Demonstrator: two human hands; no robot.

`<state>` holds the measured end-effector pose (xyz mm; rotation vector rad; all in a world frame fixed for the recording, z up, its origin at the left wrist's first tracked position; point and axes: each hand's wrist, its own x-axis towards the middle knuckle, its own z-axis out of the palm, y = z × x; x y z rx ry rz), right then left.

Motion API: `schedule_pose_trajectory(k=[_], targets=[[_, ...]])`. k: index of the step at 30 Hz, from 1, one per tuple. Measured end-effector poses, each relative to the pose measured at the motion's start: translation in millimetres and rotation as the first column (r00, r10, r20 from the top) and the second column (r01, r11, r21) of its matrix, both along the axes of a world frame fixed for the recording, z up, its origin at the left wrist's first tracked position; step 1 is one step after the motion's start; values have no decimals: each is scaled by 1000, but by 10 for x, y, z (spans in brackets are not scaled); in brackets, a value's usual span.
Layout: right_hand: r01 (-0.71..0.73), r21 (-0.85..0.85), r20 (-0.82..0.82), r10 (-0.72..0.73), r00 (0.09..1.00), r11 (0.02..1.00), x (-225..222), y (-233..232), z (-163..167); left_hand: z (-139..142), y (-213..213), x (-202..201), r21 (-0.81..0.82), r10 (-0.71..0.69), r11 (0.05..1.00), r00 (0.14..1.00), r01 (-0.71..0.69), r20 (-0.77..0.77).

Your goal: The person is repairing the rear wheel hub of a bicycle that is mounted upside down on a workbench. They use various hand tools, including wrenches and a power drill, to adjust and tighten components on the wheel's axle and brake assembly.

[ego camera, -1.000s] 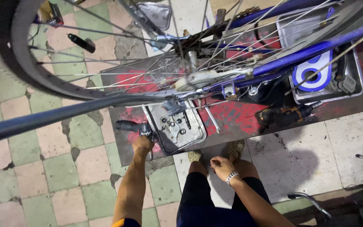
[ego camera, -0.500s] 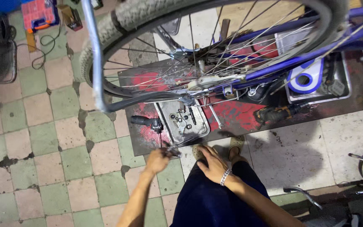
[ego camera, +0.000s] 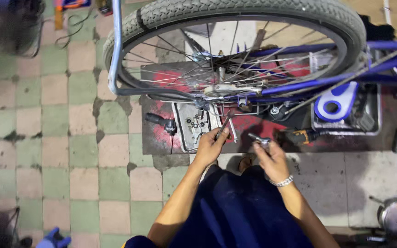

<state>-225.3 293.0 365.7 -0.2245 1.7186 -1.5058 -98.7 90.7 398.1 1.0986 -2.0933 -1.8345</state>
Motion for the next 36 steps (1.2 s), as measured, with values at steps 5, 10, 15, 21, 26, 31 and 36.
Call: schedule_pose_trajectory(k=[5,10,15,21,26,31,36], targets=[[-22,13,100,21,995,1000,-416,6,159,83,42,-49,-253,103,963,995,-99,3],[-128,-61,164,136,977,990,-633,-74,162,123,113,21,-314,214,927,977,-203,0],[-120,-16,138,122,983,993,-717,-218,229,78,91,-165,-139,295,944,954,-298,-43],[-66,19,-2,66,998,998,-716,-325,496,49,167,-321,-51,265,959,947,-279,-182],[2,138,-12,0,1000,990,-661,-379,691,39,139,-392,132,137,985,965,-109,-223],[46,170,-18,-44,999,984,-645,-436,844,134,134,-517,74,90,995,950,-71,-299],[110,174,-94,-95,991,979,-660,-468,837,154,115,-704,26,130,991,941,-129,-313]])
